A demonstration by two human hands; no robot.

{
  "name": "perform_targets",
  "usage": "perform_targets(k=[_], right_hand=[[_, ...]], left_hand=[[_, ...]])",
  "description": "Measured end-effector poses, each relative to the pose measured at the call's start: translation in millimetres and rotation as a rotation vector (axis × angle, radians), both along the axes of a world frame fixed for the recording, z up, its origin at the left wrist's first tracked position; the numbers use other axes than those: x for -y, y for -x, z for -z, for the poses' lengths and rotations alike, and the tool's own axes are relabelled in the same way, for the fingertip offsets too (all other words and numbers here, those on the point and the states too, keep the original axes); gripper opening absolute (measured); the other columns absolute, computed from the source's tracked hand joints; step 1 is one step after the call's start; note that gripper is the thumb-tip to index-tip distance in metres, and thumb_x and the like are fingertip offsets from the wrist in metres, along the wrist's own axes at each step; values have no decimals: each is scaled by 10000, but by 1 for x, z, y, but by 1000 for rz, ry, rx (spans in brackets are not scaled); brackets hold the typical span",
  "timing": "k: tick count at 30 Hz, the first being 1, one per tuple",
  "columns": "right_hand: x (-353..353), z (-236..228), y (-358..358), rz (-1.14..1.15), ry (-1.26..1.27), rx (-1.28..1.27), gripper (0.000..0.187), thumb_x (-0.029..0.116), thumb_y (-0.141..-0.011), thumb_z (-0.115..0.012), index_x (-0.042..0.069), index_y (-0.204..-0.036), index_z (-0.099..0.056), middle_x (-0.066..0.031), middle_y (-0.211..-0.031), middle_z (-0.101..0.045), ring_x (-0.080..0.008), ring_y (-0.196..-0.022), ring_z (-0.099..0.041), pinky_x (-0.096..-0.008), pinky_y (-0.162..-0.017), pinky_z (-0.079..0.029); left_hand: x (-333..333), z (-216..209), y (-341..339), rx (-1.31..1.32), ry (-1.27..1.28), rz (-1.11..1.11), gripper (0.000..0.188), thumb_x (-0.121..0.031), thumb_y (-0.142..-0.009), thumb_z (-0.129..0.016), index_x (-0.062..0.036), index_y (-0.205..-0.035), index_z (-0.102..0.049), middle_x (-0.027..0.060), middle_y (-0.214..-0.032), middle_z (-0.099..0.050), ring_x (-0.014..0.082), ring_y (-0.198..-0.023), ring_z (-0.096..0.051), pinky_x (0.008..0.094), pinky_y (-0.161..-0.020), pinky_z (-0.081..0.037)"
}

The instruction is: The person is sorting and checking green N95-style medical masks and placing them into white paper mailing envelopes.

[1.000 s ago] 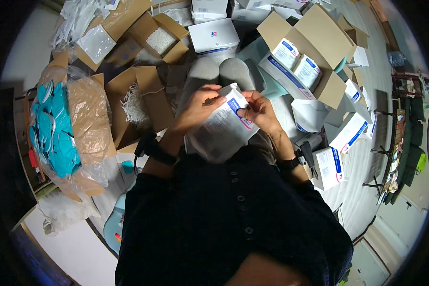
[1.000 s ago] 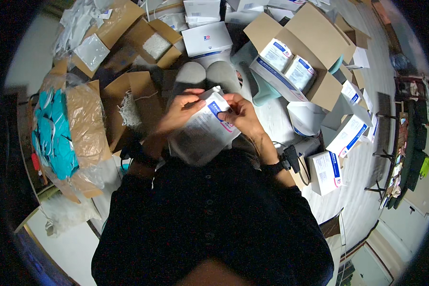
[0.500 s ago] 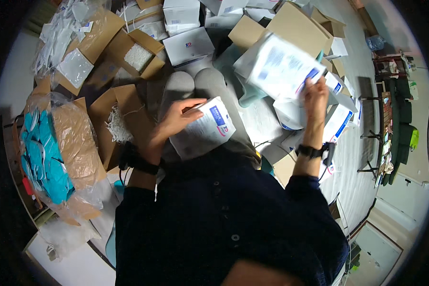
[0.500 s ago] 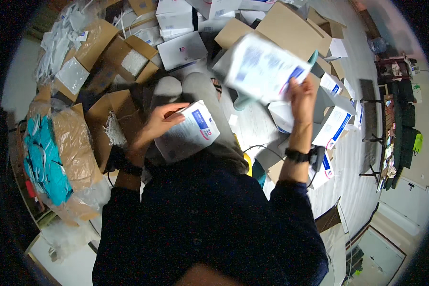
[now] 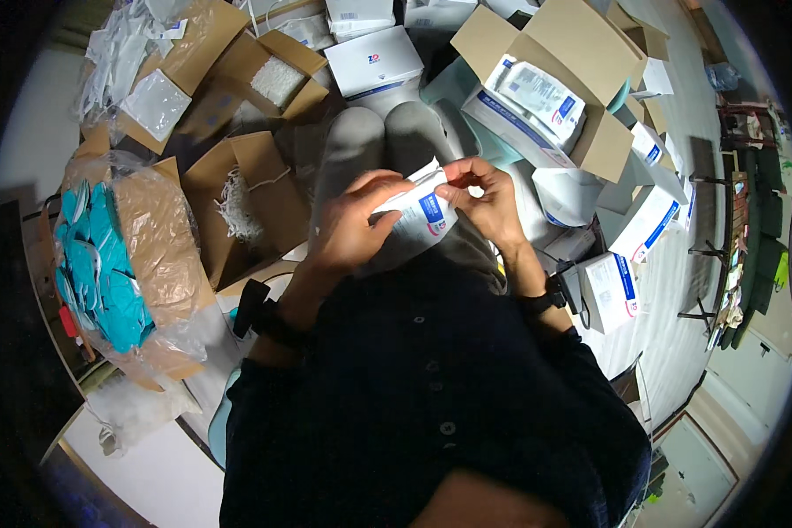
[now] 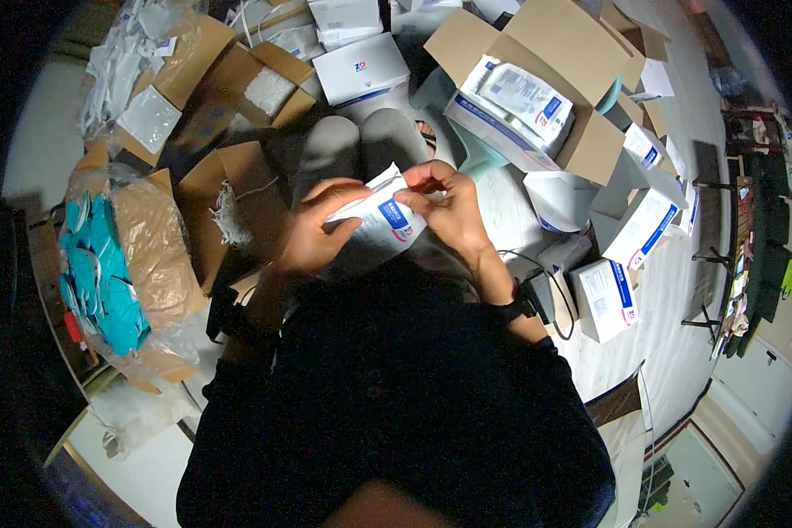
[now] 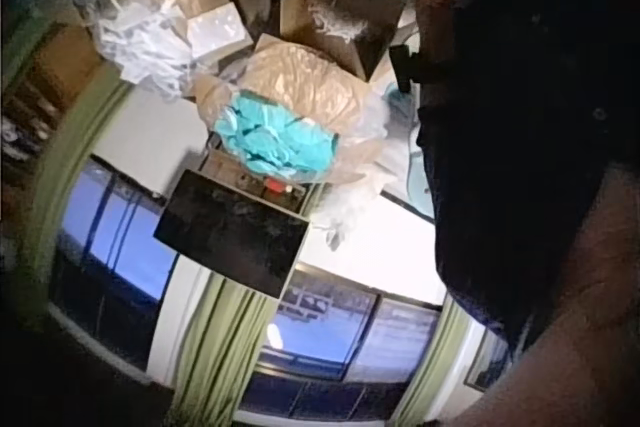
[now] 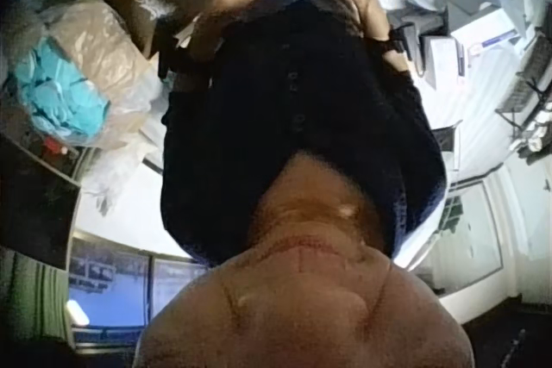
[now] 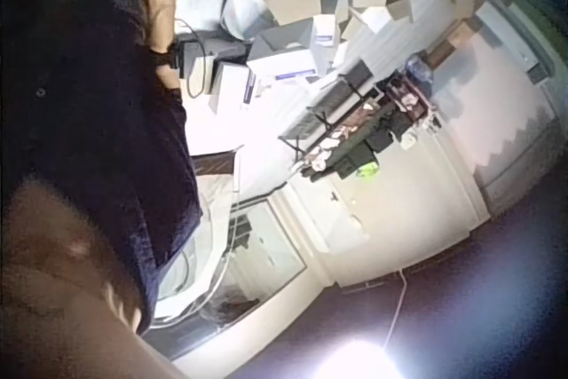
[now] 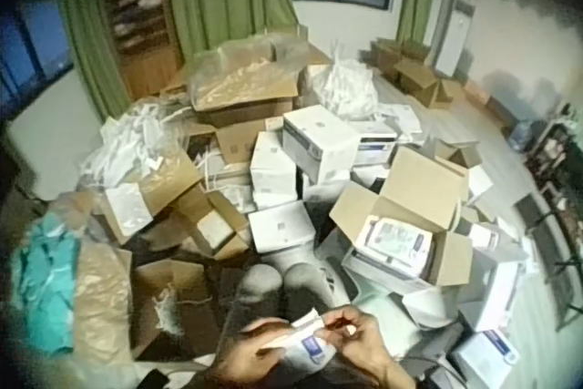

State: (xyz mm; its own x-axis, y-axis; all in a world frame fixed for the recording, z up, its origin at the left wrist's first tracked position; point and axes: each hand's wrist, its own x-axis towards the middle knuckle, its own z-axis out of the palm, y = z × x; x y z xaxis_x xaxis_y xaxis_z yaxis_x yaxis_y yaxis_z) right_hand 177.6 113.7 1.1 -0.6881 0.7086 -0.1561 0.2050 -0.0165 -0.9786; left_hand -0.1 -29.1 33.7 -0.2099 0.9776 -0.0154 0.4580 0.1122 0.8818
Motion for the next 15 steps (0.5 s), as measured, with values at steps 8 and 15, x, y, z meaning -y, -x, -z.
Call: perform_targets(k=[8, 15], right_hand=[[13, -3, 3, 57, -196, -46, 282, 15, -747, -760, 39, -1010, -661, -27, -896, -626, -135, -816, -562, -272, -786, -458], [14, -15, -3, -59, -127, -59, 308, 28, -755, -763, 26, -1038, -641, -16, -892, -625, -102, -841, -553, -252, -786, -447]], left_hand=[[6, 2, -7, -66, -17, -54, 314, -3, -778, -661, -62, -1082, -610, 147, -1195, -567, 289, -1082, -591, 351, -894, -469], [0, 1, -12, -75, 14, -82, 238, -50, -778, -693, -46, -976, -562, 149, -1054, -583, 325, -974, -598, 364, -829, -467]])
